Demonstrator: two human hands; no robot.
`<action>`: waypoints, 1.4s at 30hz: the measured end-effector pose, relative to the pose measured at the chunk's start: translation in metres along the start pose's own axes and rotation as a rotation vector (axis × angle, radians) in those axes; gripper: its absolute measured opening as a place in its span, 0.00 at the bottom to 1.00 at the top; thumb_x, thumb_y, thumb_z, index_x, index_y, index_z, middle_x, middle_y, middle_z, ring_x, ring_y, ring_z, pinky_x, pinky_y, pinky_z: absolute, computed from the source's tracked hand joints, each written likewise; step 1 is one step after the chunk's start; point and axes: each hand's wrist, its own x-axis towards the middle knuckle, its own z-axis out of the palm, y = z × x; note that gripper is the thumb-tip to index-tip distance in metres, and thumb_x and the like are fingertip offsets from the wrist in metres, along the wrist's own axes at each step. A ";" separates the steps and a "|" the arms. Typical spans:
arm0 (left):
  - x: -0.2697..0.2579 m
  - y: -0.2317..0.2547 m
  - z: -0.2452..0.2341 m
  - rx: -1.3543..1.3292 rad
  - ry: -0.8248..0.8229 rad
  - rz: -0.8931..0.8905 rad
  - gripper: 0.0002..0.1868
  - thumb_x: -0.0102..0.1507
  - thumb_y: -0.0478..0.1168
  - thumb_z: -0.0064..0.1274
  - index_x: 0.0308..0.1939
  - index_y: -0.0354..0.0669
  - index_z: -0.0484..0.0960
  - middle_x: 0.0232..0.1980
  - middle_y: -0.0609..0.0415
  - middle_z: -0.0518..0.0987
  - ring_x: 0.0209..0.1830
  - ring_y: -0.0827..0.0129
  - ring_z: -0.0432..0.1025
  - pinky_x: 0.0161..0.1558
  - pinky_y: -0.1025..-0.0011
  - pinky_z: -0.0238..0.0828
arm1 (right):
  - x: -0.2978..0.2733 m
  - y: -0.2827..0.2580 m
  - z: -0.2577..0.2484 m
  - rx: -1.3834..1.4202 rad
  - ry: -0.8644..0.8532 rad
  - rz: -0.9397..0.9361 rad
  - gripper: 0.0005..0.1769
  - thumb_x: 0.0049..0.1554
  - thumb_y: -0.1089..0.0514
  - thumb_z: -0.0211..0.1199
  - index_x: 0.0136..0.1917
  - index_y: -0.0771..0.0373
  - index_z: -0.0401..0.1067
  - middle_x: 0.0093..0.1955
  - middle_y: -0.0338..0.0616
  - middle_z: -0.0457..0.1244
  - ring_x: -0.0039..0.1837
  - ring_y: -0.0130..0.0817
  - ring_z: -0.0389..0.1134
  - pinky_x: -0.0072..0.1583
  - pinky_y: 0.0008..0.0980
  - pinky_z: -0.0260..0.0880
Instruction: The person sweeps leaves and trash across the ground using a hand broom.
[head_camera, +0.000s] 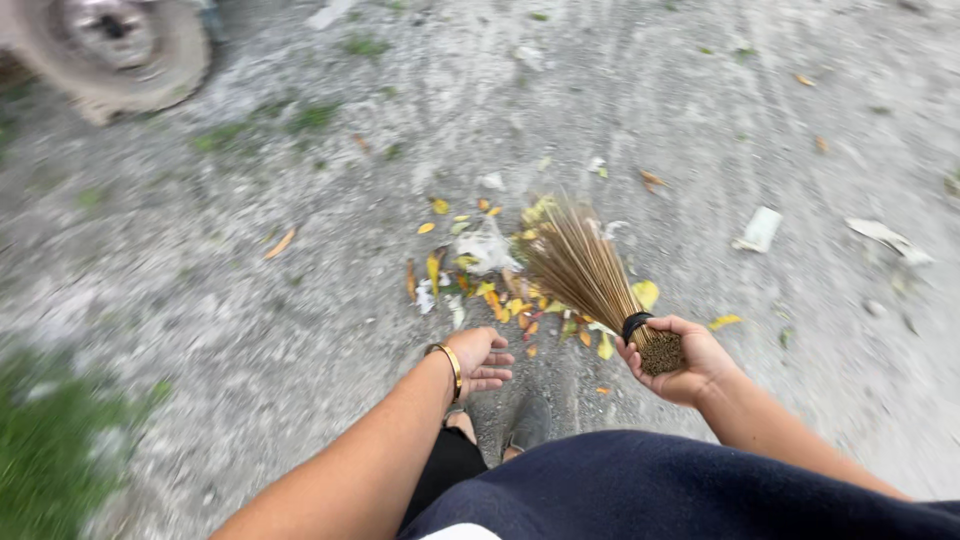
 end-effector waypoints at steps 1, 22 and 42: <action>0.011 0.008 0.001 0.036 -0.032 -0.004 0.20 0.66 0.47 0.43 0.59 0.46 0.77 0.52 0.53 0.83 0.44 0.63 0.79 0.45 0.65 0.76 | -0.010 0.004 -0.004 0.037 0.022 -0.022 0.25 0.55 0.56 0.54 0.63 0.70 0.64 0.53 0.58 0.66 0.48 0.39 0.72 0.40 0.29 0.75; 0.056 0.070 -0.044 0.274 -0.165 -0.075 0.17 0.65 0.48 0.46 0.54 0.47 0.77 0.50 0.54 0.83 0.45 0.61 0.79 0.44 0.65 0.75 | 0.069 0.008 -0.033 0.544 0.355 0.055 0.27 0.60 0.52 0.57 0.65 0.74 0.60 0.53 0.59 0.62 0.48 0.41 0.67 0.42 0.28 0.75; 0.024 0.087 -0.092 0.145 -0.065 -0.032 0.19 0.65 0.47 0.44 0.57 0.46 0.77 0.51 0.53 0.82 0.45 0.64 0.79 0.45 0.67 0.75 | 0.089 0.041 0.085 0.510 0.370 0.083 0.22 0.61 0.54 0.59 0.65 0.64 0.61 0.54 0.53 0.60 0.49 0.40 0.67 0.45 0.29 0.77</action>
